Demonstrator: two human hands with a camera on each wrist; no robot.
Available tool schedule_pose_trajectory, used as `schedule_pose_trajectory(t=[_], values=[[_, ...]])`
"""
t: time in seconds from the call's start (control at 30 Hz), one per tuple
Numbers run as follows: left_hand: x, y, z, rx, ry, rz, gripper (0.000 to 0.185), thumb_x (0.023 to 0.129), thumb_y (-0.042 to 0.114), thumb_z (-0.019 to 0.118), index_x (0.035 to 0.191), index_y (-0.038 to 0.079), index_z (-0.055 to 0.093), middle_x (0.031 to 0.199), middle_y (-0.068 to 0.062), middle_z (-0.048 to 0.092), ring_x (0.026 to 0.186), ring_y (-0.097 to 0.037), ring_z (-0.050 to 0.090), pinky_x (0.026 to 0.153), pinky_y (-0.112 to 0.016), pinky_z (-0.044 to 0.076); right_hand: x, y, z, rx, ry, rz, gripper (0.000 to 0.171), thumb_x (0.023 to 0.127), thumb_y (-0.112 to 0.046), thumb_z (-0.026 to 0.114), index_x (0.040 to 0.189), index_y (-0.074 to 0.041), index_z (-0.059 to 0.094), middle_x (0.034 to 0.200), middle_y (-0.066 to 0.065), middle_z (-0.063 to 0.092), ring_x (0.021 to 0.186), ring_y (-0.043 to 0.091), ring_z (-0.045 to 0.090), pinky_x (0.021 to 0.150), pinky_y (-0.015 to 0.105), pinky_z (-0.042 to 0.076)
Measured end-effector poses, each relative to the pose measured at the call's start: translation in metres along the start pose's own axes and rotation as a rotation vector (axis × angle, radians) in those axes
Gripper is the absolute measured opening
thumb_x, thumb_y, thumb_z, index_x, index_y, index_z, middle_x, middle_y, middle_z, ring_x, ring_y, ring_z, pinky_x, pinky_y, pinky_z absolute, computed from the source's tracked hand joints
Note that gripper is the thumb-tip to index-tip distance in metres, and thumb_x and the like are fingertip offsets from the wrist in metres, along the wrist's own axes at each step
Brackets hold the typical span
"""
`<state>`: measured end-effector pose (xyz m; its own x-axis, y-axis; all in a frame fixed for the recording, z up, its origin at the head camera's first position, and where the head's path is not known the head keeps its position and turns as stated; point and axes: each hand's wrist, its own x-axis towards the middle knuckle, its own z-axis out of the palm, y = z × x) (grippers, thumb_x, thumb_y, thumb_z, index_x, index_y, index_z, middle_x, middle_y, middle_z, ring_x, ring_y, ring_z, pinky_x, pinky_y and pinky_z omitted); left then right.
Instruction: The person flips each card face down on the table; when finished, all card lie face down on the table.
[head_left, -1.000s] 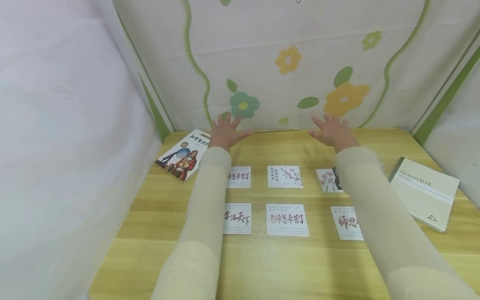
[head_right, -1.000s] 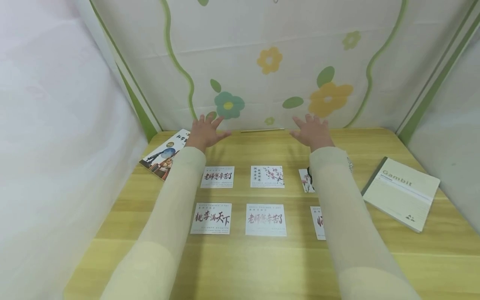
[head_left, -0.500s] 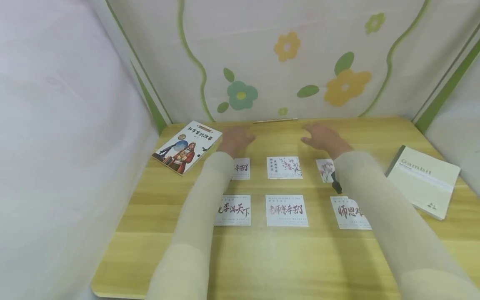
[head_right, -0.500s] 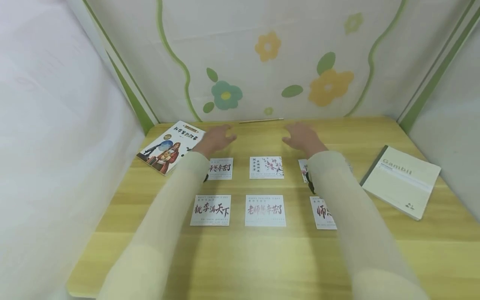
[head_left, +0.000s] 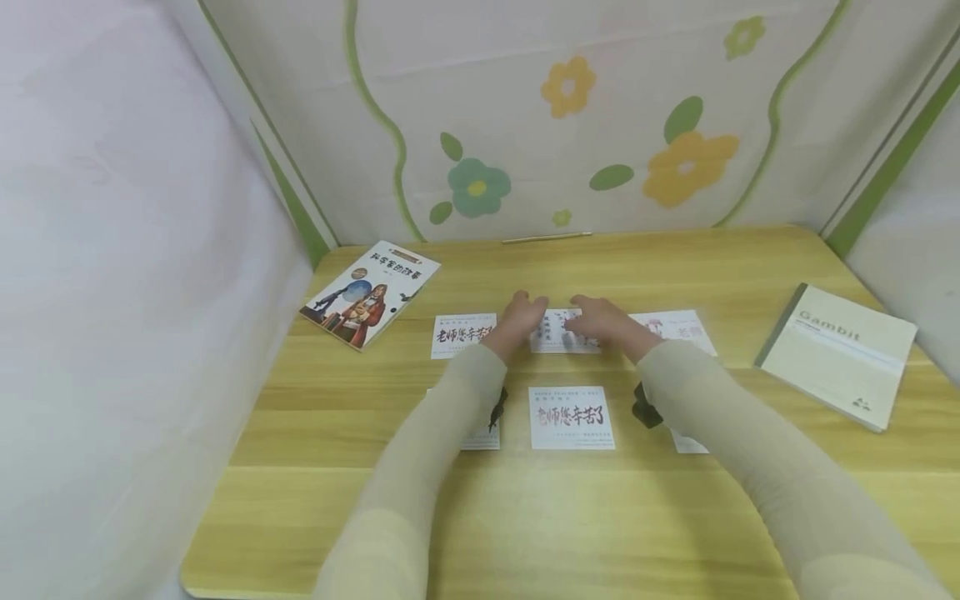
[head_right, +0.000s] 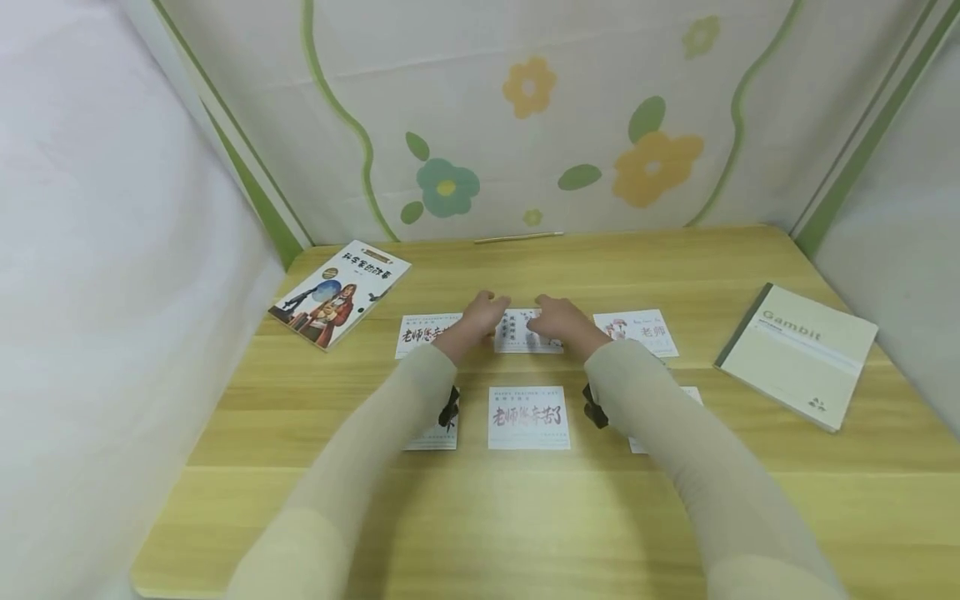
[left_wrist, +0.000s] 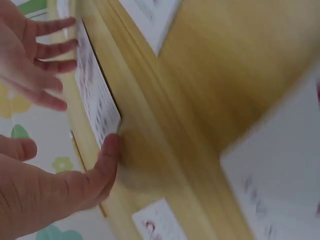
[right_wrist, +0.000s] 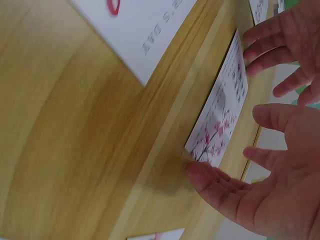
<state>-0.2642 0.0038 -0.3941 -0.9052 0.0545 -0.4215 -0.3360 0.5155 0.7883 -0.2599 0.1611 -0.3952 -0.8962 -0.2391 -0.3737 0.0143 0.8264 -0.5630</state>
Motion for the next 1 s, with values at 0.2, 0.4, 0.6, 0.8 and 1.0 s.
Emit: schedule_pose_trajectory(t=[0.2, 0.4, 0.6, 0.8, 1.0], values=[[0.006, -0.003, 0.001, -0.522, 0.047, -0.128, 0.056, 0.088, 0.039, 0.052, 0.13, 0.004, 0.043, 0.115, -0.015, 0.054, 0.085, -0.02, 0.054, 0.076, -0.033, 0.046, 0.003, -0.007, 0.003, 0.049, 0.011, 0.057, 0.074, 0.094, -0.047, 0.039, 0.147, -0.004, 0.011, 0.141, 0.027, 0.032, 0.115, 0.044, 0.044, 0.088, 0.053, 0.043], [0.005, -0.005, -0.003, -0.987, -0.085, -0.105, 0.058, 0.092, 0.034, 0.047, 0.14, 0.004, 0.033, 0.122, -0.022, 0.049, 0.095, -0.028, 0.056, 0.08, -0.037, 0.049, 0.002, -0.016, 0.003, 0.246, 0.007, -0.018, 0.084, 0.091, -0.062, 0.03, 0.148, -0.004, 0.007, 0.142, 0.029, 0.026, 0.121, 0.045, 0.036, 0.092, 0.056, 0.039], [0.003, -0.005, 0.005, -0.56, -0.133, 0.123, 0.041, 0.086, 0.011, 0.057, 0.127, 0.013, 0.051, 0.12, -0.013, 0.054, 0.1, -0.029, 0.057, 0.08, -0.038, 0.051, -0.008, -0.023, -0.014, 0.5, 0.165, -0.183, 0.053, 0.097, -0.017, 0.042, 0.145, -0.003, 0.023, 0.114, 0.03, 0.052, 0.091, 0.039, 0.059, 0.07, 0.044, 0.054], [0.007, -0.02, 0.0, -0.12, 0.022, 0.167, 0.049, 0.078, 0.012, 0.064, 0.125, 0.018, 0.051, 0.127, -0.013, 0.049, 0.09, -0.025, 0.056, 0.069, -0.034, 0.052, -0.011, -0.003, -0.023, 0.495, 0.358, -0.159, 0.044, 0.087, 0.003, 0.048, 0.131, -0.003, 0.045, 0.095, 0.02, 0.058, 0.074, 0.02, 0.058, 0.061, 0.03, 0.055], [0.011, -0.032, 0.002, 0.259, 0.115, 0.224, 0.041, 0.076, 0.004, 0.065, 0.116, 0.013, 0.06, 0.122, -0.007, 0.055, 0.106, -0.024, 0.052, 0.086, -0.033, 0.046, -0.003, 0.031, -0.001, 0.248, 0.267, -0.088, 0.024, 0.088, -0.004, 0.051, 0.11, 0.001, 0.061, 0.099, 0.019, 0.059, 0.067, 0.023, 0.058, 0.059, 0.03, 0.053]])
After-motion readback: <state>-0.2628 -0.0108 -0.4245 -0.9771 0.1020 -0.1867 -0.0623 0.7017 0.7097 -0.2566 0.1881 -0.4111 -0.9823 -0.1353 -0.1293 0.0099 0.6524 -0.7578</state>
